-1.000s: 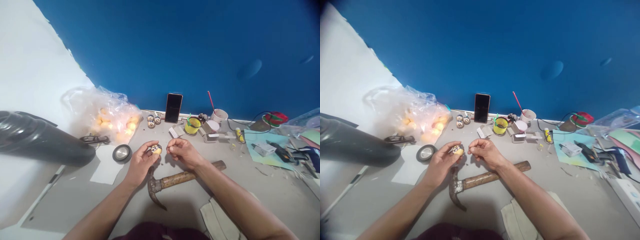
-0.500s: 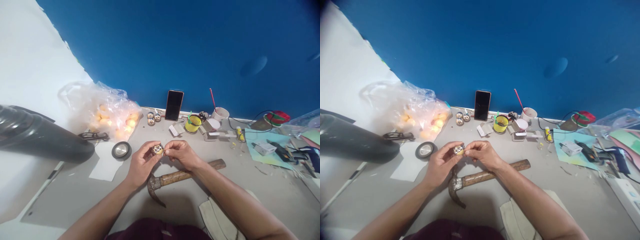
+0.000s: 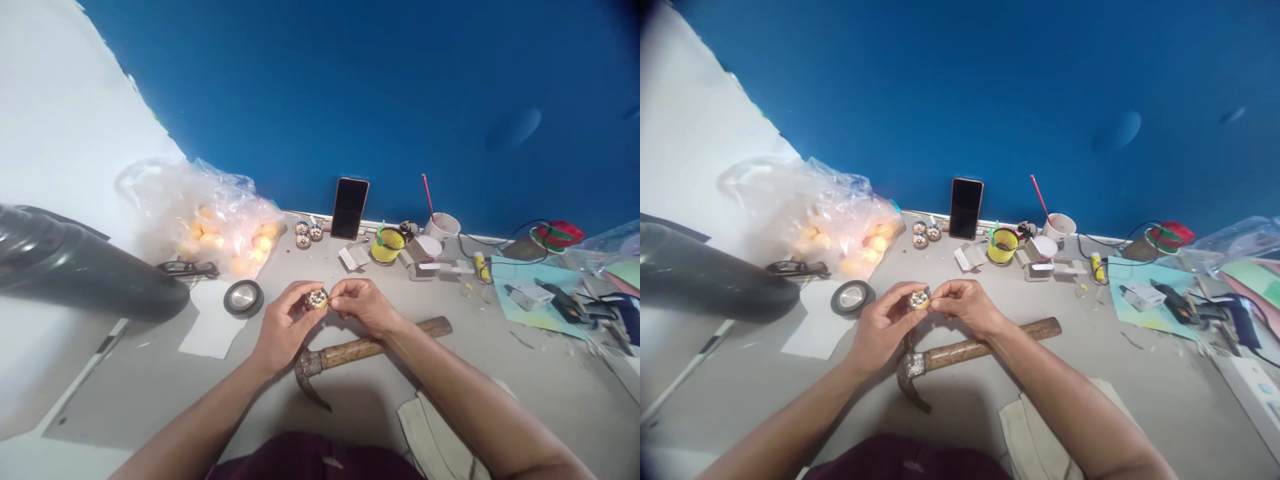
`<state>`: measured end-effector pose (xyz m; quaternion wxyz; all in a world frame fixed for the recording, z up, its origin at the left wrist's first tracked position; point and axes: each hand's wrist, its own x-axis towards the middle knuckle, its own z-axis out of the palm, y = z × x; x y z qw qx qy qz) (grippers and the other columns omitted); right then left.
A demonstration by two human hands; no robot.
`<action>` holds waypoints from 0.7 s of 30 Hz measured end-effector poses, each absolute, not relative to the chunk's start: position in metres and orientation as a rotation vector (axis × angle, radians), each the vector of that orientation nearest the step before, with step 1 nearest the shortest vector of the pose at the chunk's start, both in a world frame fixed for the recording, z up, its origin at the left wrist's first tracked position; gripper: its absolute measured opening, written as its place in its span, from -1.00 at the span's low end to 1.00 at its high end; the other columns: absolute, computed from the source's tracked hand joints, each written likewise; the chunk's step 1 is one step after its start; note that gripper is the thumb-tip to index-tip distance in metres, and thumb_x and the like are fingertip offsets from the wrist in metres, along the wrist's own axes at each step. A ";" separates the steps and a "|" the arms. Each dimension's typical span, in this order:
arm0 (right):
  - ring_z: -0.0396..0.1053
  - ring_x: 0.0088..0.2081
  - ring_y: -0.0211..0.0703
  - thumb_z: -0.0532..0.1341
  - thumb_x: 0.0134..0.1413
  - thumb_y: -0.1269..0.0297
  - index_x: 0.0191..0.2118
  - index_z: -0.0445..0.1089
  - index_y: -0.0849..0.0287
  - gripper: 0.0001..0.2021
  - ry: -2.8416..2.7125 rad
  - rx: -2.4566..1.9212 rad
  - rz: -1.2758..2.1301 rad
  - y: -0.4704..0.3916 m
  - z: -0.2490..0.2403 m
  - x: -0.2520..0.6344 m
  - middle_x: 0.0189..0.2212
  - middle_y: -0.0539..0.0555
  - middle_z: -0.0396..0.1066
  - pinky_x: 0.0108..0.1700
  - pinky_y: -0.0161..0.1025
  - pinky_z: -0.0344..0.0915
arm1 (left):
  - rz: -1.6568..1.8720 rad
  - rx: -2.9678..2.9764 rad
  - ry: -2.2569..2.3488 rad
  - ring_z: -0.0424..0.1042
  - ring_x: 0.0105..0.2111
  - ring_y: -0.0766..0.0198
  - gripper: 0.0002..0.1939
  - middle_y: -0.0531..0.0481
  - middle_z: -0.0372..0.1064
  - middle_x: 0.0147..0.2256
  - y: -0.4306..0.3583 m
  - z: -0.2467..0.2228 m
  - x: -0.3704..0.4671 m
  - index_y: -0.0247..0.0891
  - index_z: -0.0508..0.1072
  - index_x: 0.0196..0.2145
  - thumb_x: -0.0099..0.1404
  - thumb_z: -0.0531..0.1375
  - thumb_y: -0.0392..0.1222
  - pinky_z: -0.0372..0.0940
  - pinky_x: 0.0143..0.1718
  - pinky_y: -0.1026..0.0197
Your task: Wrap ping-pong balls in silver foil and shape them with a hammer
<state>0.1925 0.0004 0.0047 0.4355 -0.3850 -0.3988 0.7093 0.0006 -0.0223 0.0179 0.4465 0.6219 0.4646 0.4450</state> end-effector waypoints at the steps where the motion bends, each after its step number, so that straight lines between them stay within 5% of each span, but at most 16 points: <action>1: 0.20 -0.57 -0.37 0.60 -0.32 0.11 -0.47 0.59 0.20 -0.68 -0.995 -0.955 1.767 0.001 0.005 0.193 -0.56 0.00 0.48 -0.51 -0.36 0.14 | 1.104 1.538 1.150 0.49 -0.26 0.24 -0.69 -0.09 0.52 -0.11 -0.022 0.018 0.001 -0.23 0.57 -0.06 0.29 0.35 -0.06 0.42 -0.19 0.22; 21: 0.21 -0.55 -0.34 0.61 -0.36 0.08 -0.49 0.61 0.21 -0.65 -1.003 -0.988 1.812 0.003 0.004 0.195 -0.57 0.02 0.48 -0.47 -0.34 0.13 | 1.119 1.602 1.176 0.49 -0.21 0.21 -0.72 -0.09 0.52 -0.11 -0.023 0.019 0.003 -0.22 0.59 -0.08 0.28 0.34 -0.09 0.42 -0.16 0.21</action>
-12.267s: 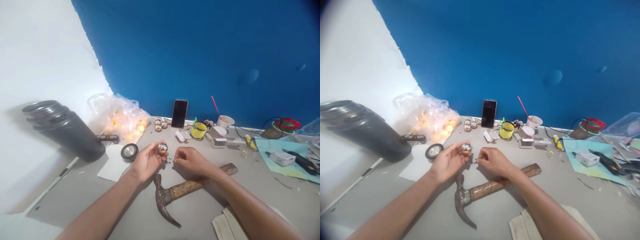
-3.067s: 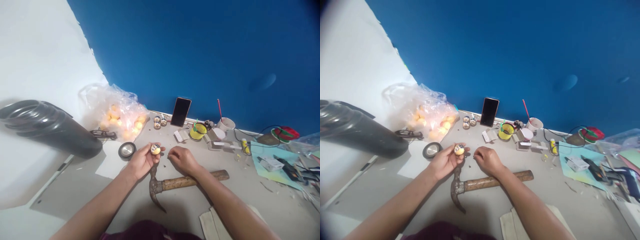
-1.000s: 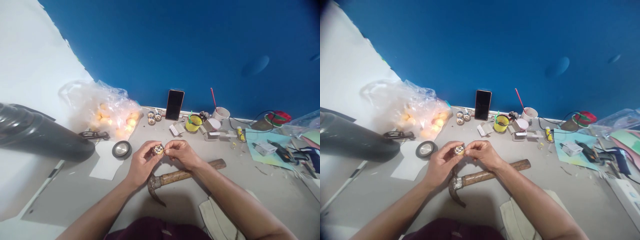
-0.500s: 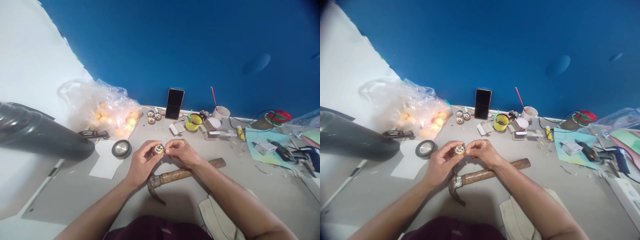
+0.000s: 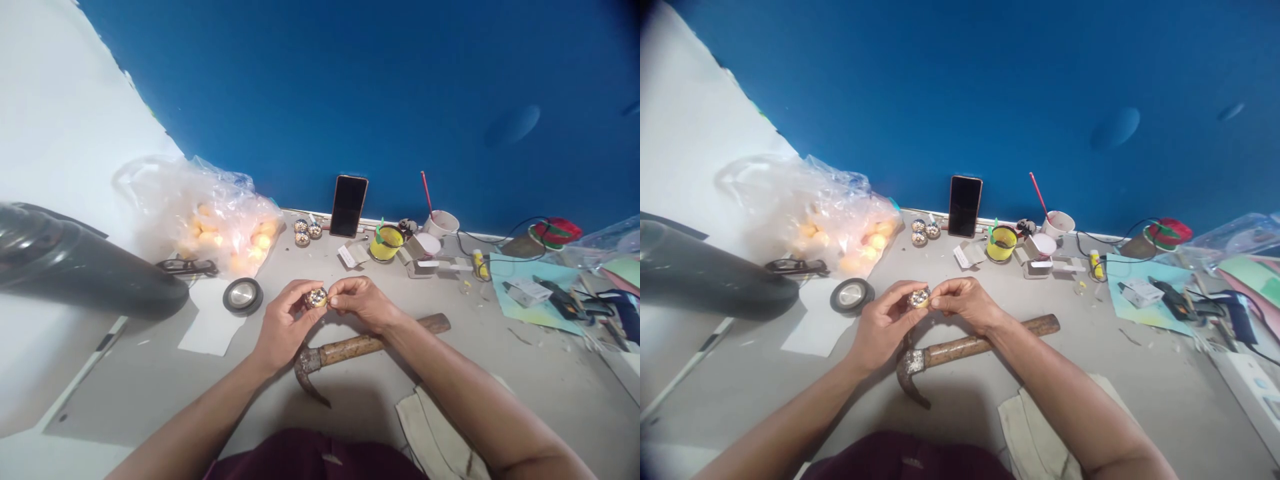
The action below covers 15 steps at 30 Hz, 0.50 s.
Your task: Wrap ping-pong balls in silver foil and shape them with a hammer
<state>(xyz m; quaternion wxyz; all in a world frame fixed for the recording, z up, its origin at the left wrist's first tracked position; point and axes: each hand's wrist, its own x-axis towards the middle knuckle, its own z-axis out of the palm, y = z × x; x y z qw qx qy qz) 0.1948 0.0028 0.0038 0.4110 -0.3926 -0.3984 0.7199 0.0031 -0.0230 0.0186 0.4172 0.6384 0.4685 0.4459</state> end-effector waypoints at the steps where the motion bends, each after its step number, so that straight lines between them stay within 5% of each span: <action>1: 0.21 -0.55 -0.34 0.60 -0.36 0.07 -0.49 0.60 0.22 -0.65 -1.012 -0.991 1.813 0.003 0.004 0.195 -0.57 0.02 0.47 -0.48 -0.34 0.12 | 1.114 1.599 1.176 0.49 -0.21 0.21 -0.72 -0.09 0.52 -0.12 -0.023 0.019 0.003 -0.22 0.59 -0.08 0.28 0.34 -0.09 0.41 -0.16 0.21; 15: 0.26 -0.50 -0.30 0.56 -0.26 0.10 -0.47 0.58 0.23 -0.68 -1.118 -1.005 1.770 0.002 0.011 0.196 -0.55 0.00 0.45 -0.38 -0.29 0.20 | 1.081 1.569 1.211 0.46 -0.33 0.27 -0.69 -0.07 0.55 -0.16 -0.023 0.017 0.002 -0.24 0.60 -0.09 0.25 0.36 -0.07 0.39 -0.27 0.24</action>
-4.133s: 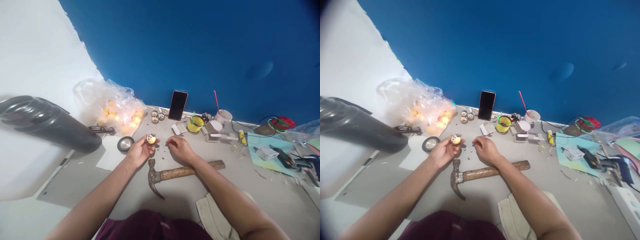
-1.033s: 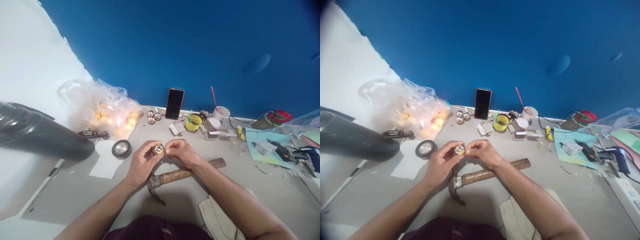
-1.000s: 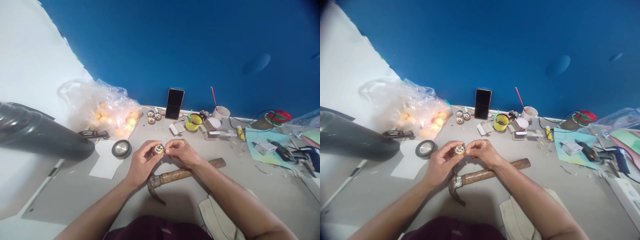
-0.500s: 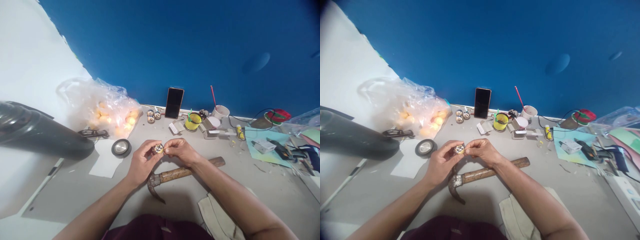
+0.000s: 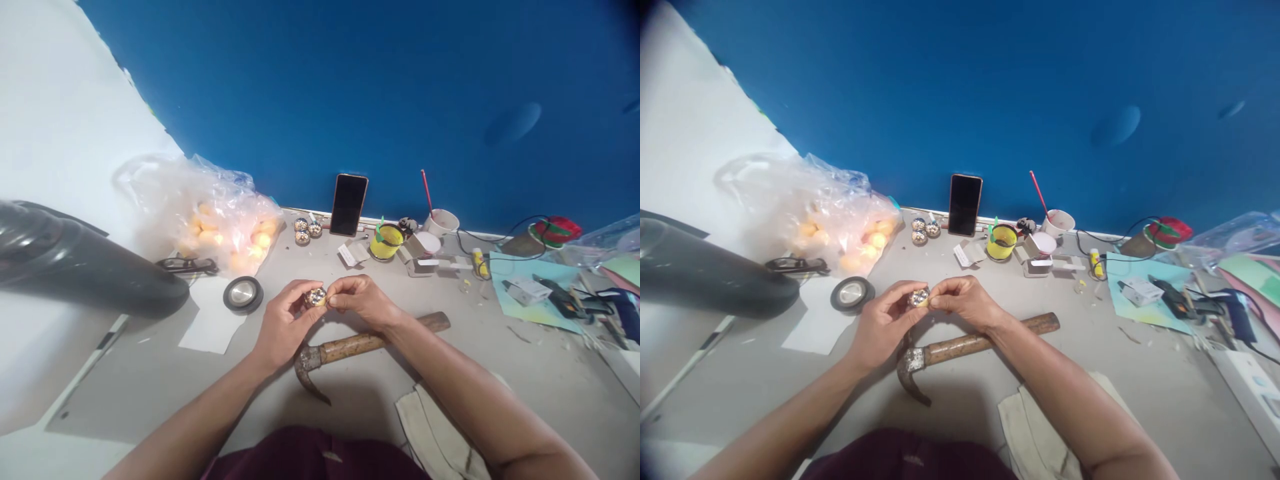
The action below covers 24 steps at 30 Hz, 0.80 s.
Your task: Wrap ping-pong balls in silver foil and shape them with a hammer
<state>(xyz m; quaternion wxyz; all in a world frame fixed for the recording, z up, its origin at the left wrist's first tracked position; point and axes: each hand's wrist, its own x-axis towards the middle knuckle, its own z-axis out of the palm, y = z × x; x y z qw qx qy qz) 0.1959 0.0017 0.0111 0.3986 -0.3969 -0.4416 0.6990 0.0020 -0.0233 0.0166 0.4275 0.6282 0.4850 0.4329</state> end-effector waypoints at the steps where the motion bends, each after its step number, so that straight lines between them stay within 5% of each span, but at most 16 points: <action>1: 0.25 -0.50 -0.30 0.56 -0.24 0.10 -0.47 0.57 0.22 -0.69 -1.128 -1.005 1.747 0.001 0.012 0.195 -0.56 -0.01 0.44 -0.37 -0.28 0.21 | 1.085 1.556 1.210 0.47 -0.32 0.26 -0.69 -0.08 0.55 -0.15 -0.023 0.017 0.002 -0.24 0.60 -0.08 0.25 0.36 -0.07 0.40 -0.26 0.24; 14: 0.25 -0.49 -0.30 0.55 -0.19 0.02 -0.43 0.55 0.19 -0.65 -1.157 -0.952 1.743 0.002 0.011 0.202 -0.50 0.00 0.44 -0.42 -0.32 0.22 | 0.995 1.257 1.134 0.53 -0.38 0.21 -0.53 -0.02 0.56 -0.37 -0.024 0.024 0.001 -0.29 0.56 -0.04 0.15 0.43 0.00 0.47 -0.37 0.22; 24: 0.24 -0.53 -0.35 0.59 -0.25 0.07 -0.38 0.56 0.19 -0.63 -0.956 -0.957 1.729 0.002 0.010 0.198 -0.47 0.00 0.45 -0.52 -0.37 0.20 | 1.041 1.071 1.054 0.57 -0.33 0.21 -0.53 -0.13 0.52 -0.10 -0.021 0.027 0.001 -0.25 0.43 -0.08 0.15 0.44 0.00 0.51 -0.28 0.15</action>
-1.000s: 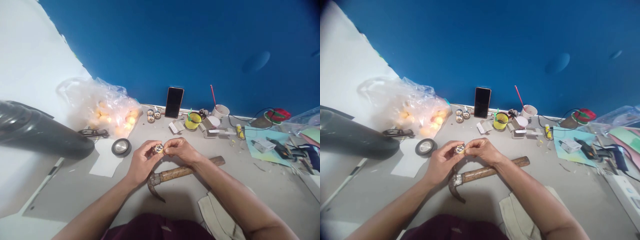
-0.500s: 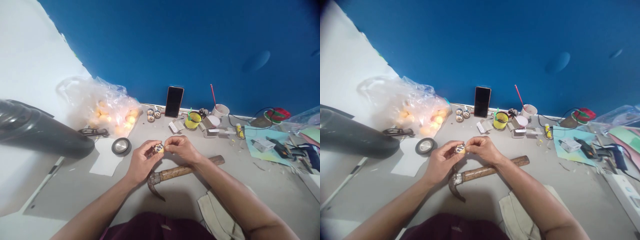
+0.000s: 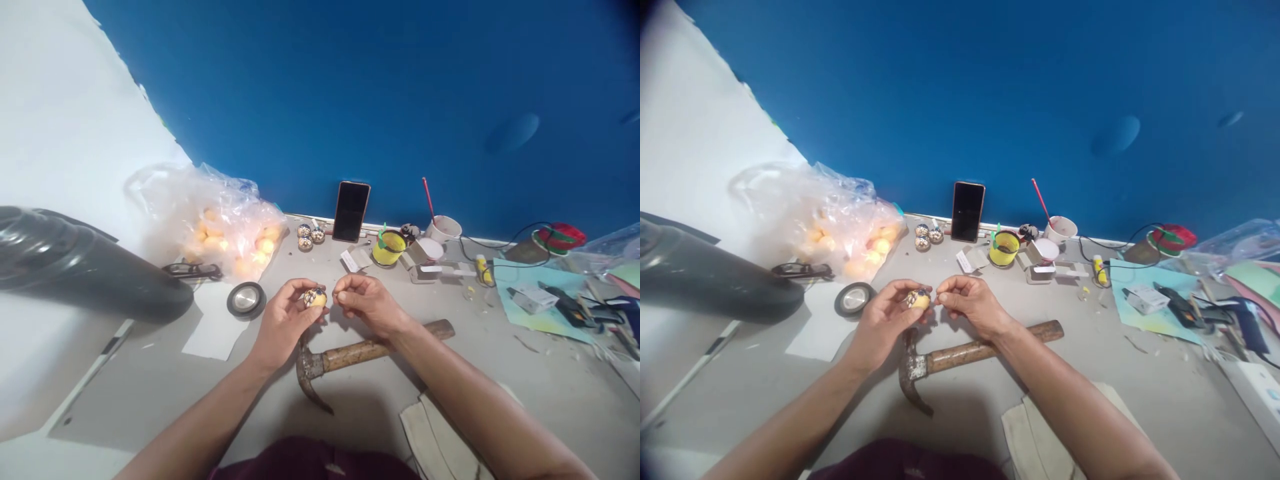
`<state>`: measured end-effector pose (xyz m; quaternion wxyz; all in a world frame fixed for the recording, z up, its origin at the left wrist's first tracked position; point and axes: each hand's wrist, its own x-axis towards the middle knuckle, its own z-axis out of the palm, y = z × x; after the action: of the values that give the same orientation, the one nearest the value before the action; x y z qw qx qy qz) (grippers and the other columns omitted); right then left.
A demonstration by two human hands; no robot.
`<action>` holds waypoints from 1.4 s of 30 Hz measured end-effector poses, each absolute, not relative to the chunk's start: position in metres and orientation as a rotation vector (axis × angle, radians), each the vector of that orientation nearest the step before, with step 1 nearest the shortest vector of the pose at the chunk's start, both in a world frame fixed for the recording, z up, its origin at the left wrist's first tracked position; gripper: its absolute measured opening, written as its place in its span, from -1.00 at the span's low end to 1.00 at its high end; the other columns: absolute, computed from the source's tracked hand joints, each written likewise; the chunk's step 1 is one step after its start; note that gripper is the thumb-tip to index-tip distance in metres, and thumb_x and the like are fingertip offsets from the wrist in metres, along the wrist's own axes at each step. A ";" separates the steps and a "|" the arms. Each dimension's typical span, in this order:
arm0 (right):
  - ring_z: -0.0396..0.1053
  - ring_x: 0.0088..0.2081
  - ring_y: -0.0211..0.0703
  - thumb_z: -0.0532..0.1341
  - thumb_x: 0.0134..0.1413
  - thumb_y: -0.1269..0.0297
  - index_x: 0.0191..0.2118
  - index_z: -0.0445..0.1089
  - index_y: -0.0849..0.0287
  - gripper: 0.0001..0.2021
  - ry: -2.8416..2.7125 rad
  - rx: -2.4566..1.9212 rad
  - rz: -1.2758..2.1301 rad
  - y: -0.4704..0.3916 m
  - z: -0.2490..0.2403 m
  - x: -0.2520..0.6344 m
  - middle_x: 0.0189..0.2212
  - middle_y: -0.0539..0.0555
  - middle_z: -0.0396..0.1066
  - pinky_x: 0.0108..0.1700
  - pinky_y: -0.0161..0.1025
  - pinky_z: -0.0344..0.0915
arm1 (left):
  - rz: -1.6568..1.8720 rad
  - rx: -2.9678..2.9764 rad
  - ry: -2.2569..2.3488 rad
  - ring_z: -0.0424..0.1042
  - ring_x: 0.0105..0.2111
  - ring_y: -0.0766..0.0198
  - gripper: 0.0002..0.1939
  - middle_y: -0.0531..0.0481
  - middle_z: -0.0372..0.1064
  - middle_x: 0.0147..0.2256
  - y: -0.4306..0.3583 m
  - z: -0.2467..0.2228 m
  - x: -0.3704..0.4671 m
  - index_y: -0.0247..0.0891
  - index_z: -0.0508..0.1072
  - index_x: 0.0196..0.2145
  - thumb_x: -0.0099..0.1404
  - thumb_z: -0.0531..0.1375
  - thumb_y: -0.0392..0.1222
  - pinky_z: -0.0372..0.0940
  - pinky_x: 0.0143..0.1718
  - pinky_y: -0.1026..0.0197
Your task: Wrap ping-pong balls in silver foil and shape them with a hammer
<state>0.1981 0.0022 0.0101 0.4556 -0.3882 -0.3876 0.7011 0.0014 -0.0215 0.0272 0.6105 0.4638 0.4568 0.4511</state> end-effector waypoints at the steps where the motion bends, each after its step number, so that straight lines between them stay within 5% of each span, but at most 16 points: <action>1: 0.23 -0.54 -0.36 0.59 -0.25 0.07 -0.38 0.56 0.19 -0.63 -0.955 -0.954 1.727 0.001 0.010 0.197 -0.47 -0.01 0.45 -0.52 -0.37 0.20 | 1.057 1.080 1.058 0.57 -0.32 0.22 -0.53 -0.13 0.51 -0.07 -0.022 0.027 0.002 -0.23 0.42 -0.08 0.16 0.43 0.00 0.52 -0.27 0.15; 5: 0.21 -0.54 -0.35 0.58 -0.23 0.05 -0.44 0.56 0.19 -0.65 -0.983 -0.948 1.720 -0.004 0.014 0.192 -0.52 -0.02 0.43 -0.51 -0.35 0.19 | 1.068 1.273 1.121 0.53 -0.32 0.26 -0.59 -0.08 0.51 -0.11 -0.023 0.024 0.001 -0.21 0.49 -0.02 0.22 0.39 -0.03 0.47 -0.29 0.23; 12: 0.20 -0.52 -0.35 0.55 -0.18 0.07 -0.45 0.56 0.19 -0.70 -1.047 -1.018 1.663 -0.011 0.021 0.188 -0.50 0.00 0.47 -0.46 -0.33 0.17 | 1.183 1.697 1.193 0.49 -0.09 0.15 -0.78 -0.09 0.50 -0.09 -0.024 0.018 0.000 -0.17 0.58 -0.11 0.27 0.35 -0.17 0.43 -0.05 0.16; 42: 0.27 -0.48 -0.31 0.59 -0.32 0.06 -0.48 0.59 0.19 -0.66 -0.971 -1.028 1.833 -0.007 0.015 0.191 -0.51 0.02 0.48 -0.44 -0.35 0.16 | 1.198 1.834 1.107 0.51 -0.19 0.23 -0.77 -0.04 0.48 -0.17 -0.025 0.019 0.000 -0.16 0.58 -0.11 0.26 0.36 -0.31 0.43 -0.19 0.25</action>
<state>0.1910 -0.0072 0.0153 0.4015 -0.4066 -0.3842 0.7252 -0.0001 -0.0250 0.0190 0.3369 0.7035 0.4247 0.4596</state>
